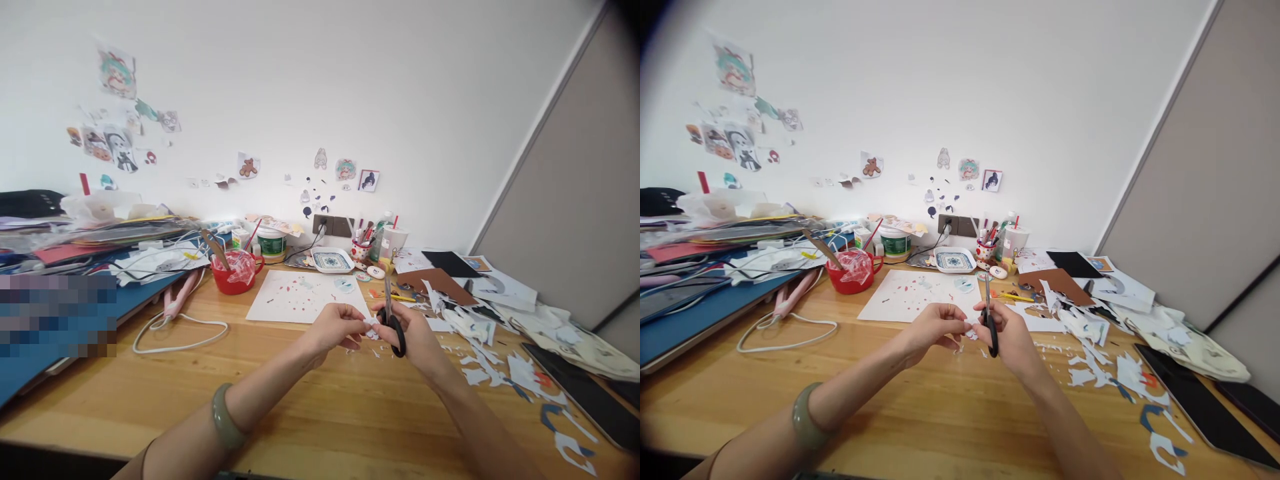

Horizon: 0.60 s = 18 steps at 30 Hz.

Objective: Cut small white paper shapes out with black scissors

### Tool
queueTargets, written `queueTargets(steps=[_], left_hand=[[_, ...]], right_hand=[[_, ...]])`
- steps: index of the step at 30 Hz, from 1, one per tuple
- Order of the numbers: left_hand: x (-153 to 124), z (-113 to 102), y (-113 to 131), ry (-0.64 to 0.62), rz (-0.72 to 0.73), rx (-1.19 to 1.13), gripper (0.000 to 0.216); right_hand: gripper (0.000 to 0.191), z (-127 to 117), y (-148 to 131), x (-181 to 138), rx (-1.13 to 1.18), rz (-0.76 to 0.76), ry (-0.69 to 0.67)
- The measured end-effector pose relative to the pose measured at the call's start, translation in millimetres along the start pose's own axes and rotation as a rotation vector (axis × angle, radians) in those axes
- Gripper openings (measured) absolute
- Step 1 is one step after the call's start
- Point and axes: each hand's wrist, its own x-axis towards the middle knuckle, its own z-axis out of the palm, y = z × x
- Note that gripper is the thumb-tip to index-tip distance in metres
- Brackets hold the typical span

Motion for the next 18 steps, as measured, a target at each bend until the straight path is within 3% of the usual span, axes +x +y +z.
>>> queueTargets(steps=[18], left_hand=[[0.2, -1.0, -3.3, 0.005, -0.021, -0.040, 0.020]], right_hand=[[0.026, 0.1, 2.2, 2.6, -0.008, 0.032, 0.139]])
